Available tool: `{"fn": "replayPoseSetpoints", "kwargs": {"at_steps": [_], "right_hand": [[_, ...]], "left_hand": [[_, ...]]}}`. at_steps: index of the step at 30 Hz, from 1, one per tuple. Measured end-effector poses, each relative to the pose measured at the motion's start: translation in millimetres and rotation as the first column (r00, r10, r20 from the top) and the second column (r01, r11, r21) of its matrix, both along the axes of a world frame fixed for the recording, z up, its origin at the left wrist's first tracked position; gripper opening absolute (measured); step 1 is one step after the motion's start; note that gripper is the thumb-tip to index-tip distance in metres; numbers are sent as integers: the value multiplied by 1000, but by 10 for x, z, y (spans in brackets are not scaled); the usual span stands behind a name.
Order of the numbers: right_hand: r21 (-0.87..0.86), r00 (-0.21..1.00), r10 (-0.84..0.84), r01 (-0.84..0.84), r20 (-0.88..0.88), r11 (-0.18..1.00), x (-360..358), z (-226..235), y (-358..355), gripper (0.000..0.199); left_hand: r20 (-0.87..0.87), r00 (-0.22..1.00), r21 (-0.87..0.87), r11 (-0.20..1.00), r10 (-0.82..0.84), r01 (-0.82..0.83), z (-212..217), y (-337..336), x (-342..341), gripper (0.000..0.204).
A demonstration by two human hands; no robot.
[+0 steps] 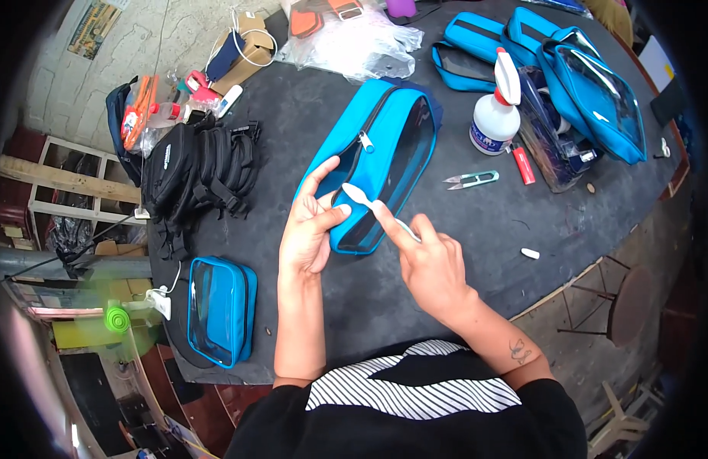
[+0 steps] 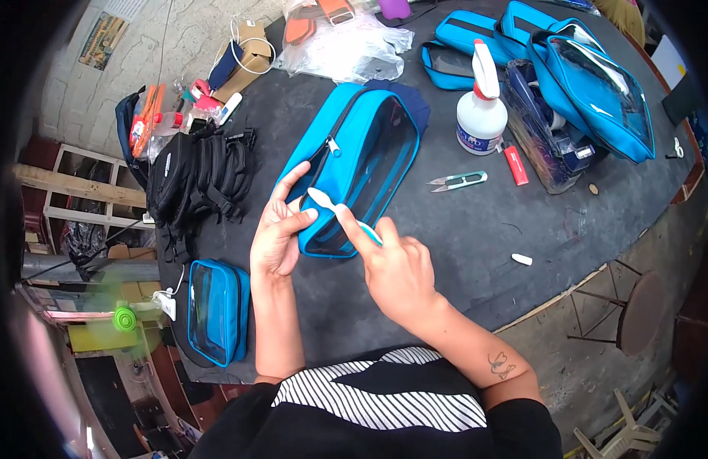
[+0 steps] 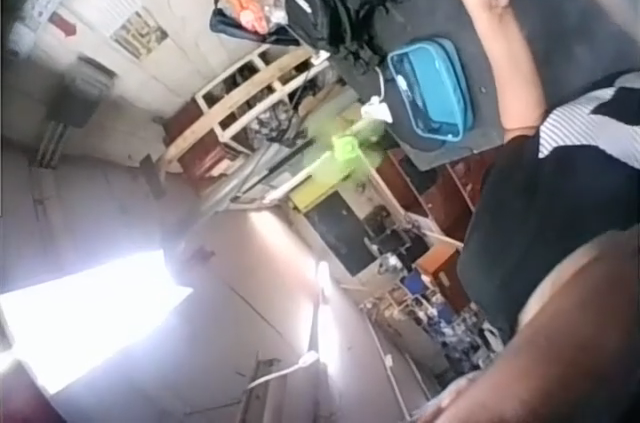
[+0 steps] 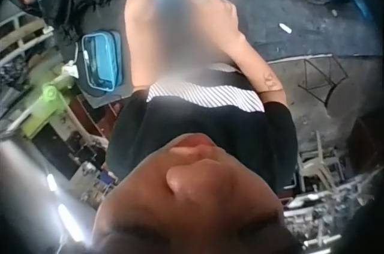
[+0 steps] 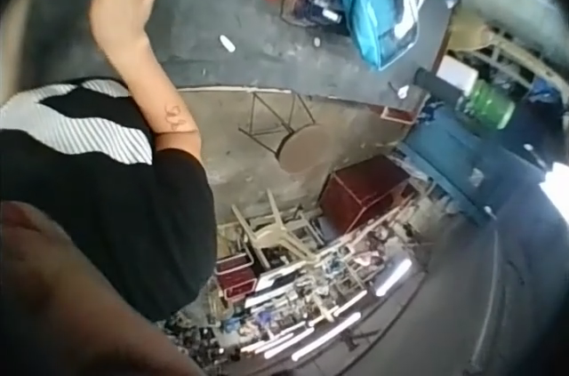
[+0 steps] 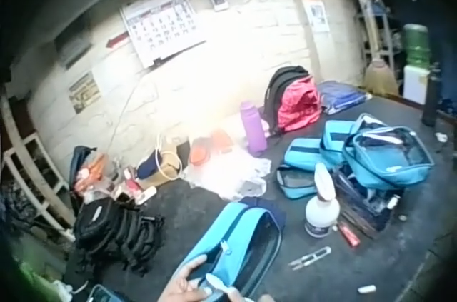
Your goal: Cleaning and inspecting small blue toiletry bags using a toothbrush, cleaning spray, and a cloth.
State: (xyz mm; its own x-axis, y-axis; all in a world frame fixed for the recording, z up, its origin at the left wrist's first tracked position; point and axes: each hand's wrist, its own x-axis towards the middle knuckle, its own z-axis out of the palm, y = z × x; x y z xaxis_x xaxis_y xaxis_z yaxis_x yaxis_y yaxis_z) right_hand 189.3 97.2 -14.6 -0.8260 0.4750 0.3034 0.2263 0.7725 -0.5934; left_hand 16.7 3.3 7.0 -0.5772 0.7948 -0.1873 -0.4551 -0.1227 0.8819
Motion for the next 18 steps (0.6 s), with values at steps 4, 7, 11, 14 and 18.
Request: {"fn": "replayPoseSetpoints", "kwargs": {"at_steps": [4, 7, 11, 14, 18], "right_hand": [[-43, 998, 40, -38, 42, 998, 123, -36, 26, 63], [-25, 996, -3, 1, -94, 1000, -121, -21, 85, 63], [-29, 999, 53, -53, -12, 998, 39, 51, 52, 63], [-29, 999, 36, -35, 19, 999, 55, 115, 61, 61], [-37, 999, 40, -39, 15, 999, 111, 111, 69, 59]], "left_hand": [[-7, 1000, -42, 999, 22, -22, 2, -25, 49, 74], [-10, 1000, -21, 1000, -13, 13, -39, -4, -3, 75], [-11, 1000, -11, 1000, 17, -17, 4, -50, 2, 75], [-22, 1000, -41, 999, -22, 21, -10, -27, 49, 75], [27, 1000, -2, 1000, -5, 5, -16, -36, 11, 75]]}}
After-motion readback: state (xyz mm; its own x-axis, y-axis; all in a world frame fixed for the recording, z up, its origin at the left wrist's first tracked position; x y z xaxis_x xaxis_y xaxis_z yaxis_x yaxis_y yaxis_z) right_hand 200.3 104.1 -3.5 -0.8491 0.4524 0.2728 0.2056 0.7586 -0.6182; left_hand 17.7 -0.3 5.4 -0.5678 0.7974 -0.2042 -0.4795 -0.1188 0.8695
